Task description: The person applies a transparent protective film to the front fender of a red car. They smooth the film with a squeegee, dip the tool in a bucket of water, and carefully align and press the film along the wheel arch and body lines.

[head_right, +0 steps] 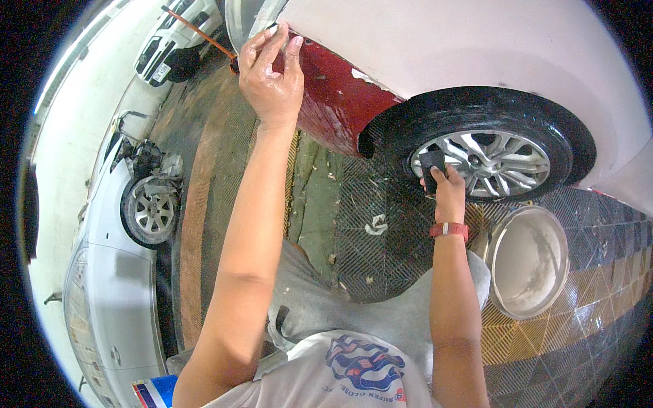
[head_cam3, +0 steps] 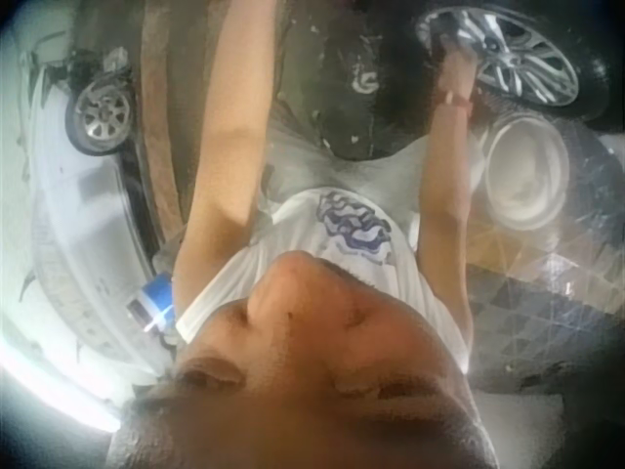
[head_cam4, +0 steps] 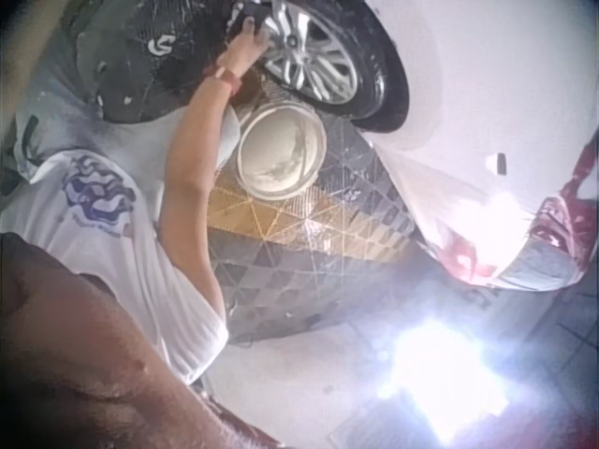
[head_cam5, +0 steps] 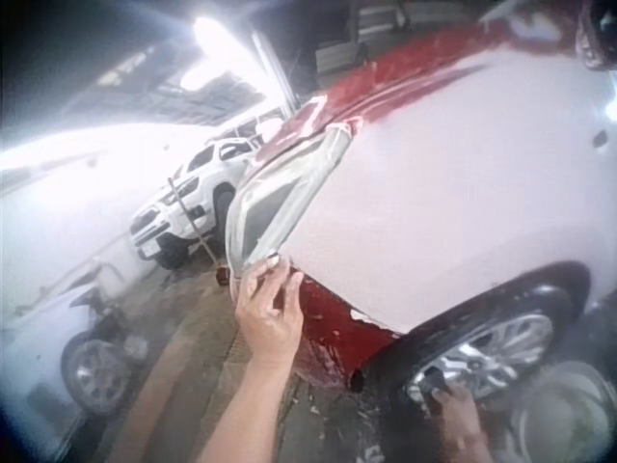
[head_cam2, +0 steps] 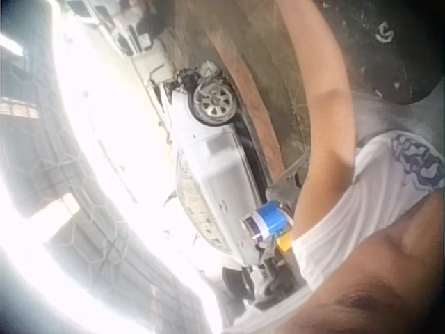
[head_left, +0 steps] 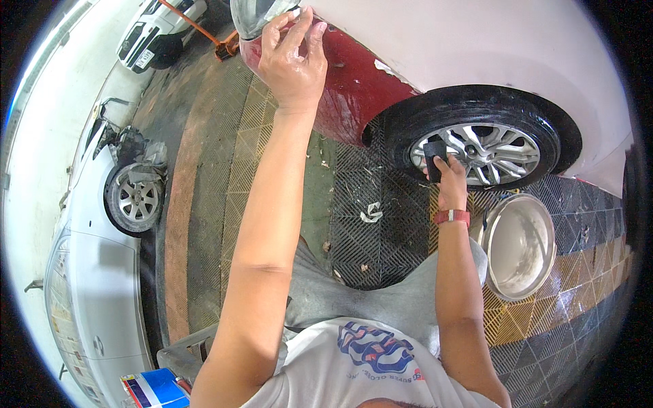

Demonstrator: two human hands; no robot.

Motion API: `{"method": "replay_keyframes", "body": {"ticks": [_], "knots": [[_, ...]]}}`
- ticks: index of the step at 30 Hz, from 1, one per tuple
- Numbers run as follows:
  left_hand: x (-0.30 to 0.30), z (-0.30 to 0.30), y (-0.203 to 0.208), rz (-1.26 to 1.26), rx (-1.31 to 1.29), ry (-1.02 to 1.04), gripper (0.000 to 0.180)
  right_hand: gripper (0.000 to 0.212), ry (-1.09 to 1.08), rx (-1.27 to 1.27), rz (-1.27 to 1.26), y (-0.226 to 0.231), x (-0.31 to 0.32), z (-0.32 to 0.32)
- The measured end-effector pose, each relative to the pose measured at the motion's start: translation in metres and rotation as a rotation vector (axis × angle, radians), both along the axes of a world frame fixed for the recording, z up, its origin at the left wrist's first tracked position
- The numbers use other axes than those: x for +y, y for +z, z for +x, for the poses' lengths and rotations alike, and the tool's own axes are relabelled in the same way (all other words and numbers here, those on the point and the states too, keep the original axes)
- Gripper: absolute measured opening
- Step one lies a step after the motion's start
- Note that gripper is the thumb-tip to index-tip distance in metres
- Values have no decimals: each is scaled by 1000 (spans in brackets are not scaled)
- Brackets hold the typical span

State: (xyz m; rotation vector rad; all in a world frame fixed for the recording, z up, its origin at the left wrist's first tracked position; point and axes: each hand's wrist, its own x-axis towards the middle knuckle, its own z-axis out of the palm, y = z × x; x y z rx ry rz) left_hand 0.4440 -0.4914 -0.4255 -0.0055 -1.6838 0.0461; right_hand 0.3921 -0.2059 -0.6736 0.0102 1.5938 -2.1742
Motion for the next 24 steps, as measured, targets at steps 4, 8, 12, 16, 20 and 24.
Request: {"method": "replay_keyframes", "body": {"ticks": [4, 8, 12, 16, 20, 24], "knots": [[-14, 0, -3, -25, -5, -26, 21, 18, 0, 8, -26, -2, 0, -1], [-31, 6, 22, -213, -127, -50, 14, 19, 12, -6, -23, -2, 2, -3], [-27, 14, 49, -290, -348, -44, 13, 23, 40, -2, -1, -7, 6, -7], [-37, 17, 64, -434, -435, -58, 15, 22, 44, -1, 5, -4, 4, -2], [-38, 25, 70, -450, -540, 8, 17, 21, 37, 20, 19, -4, -2, 3], [-33, 14, 77, -495, -585, 76, 20, 21, 11, 9, -21, -4, 0, 0]]}}
